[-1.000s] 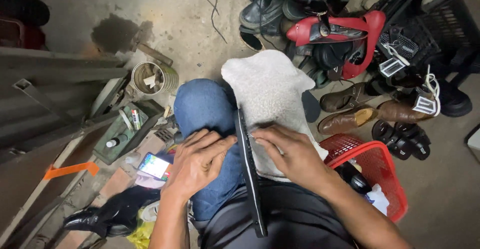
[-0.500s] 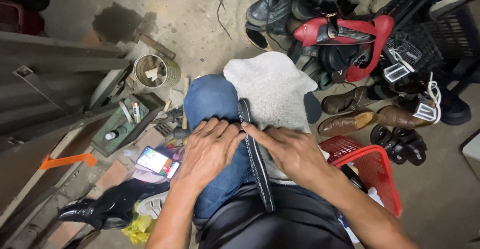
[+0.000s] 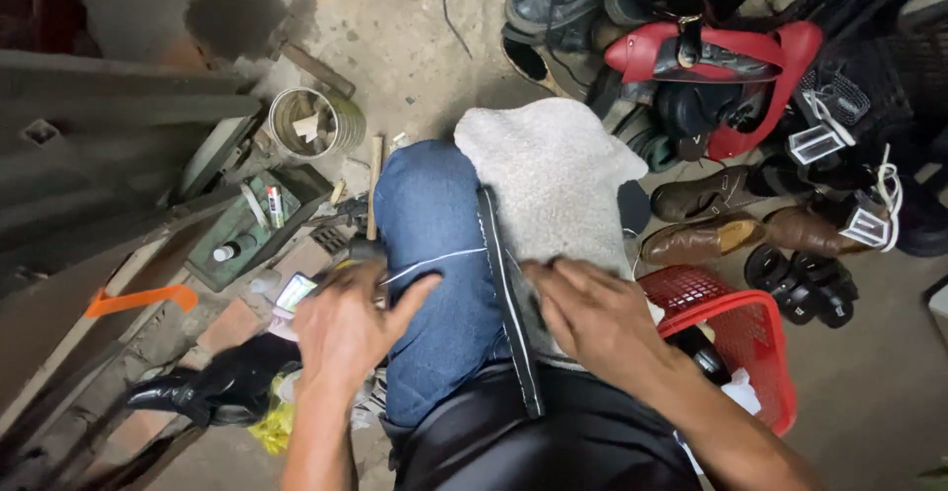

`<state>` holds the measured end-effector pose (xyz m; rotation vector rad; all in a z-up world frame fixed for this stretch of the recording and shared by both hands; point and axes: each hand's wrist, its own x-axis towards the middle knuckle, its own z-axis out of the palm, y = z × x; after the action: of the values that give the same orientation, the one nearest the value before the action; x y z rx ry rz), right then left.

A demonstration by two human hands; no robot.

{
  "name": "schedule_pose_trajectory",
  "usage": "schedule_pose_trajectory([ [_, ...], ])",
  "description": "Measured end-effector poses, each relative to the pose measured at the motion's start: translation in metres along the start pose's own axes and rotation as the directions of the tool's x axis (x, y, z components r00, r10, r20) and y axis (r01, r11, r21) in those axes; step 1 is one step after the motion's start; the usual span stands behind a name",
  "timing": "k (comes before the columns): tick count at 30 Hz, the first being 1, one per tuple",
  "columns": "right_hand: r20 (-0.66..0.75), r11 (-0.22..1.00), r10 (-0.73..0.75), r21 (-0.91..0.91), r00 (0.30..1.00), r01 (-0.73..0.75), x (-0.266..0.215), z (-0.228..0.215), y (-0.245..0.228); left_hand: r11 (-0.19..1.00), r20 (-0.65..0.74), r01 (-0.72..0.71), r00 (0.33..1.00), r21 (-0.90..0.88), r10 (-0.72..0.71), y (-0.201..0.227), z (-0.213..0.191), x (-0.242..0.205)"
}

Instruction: The person sits on the floor and sews the sole of a black slipper using a needle and thread. They hold the slipper on a white cloth placed on their lap and repeatedly push the needle through the sole to stitch it.

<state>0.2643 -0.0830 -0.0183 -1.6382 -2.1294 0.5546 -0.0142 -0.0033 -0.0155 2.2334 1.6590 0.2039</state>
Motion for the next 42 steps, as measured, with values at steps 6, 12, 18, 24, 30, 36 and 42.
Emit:
schedule_pose_trajectory([
  [6,0.208,0.97,0.137,0.168,0.969,-0.173,-0.006,-0.05,-0.031,0.911,0.216,0.192,0.969,-0.364,-0.118,0.04,-0.019,0.013],
  [12,0.622,0.737,0.527,0.003,0.579,-0.675,0.003,-0.065,-0.055,0.762,0.175,0.138,0.984,-0.633,-0.033,0.035,-0.001,0.004],
  [18,0.288,0.942,0.269,0.118,0.919,-0.313,-0.024,-0.02,-0.062,0.857,0.036,-0.064,0.995,-0.512,0.096,0.066,-0.003,0.006],
  [24,0.049,0.953,0.29,0.08,0.956,-0.293,-0.021,-0.036,-0.059,0.805,0.009,-0.202,0.969,-0.558,0.249,0.076,-0.006,-0.003],
  [30,0.098,0.888,0.403,0.201,0.91,-0.414,-0.021,-0.061,-0.073,0.938,-0.295,-0.197,0.949,-0.284,0.11,0.077,0.007,0.004],
  [36,0.082,0.822,0.489,0.288,0.868,-0.49,-0.024,-0.077,-0.077,0.808,-0.335,-0.321,0.928,-0.494,0.164,0.088,-0.004,0.018],
  [42,0.088,0.824,0.461,0.326,0.883,-0.463,-0.021,-0.081,-0.083,0.766,-0.418,-0.37,0.897,-0.526,0.146,0.077,-0.02,0.02],
])
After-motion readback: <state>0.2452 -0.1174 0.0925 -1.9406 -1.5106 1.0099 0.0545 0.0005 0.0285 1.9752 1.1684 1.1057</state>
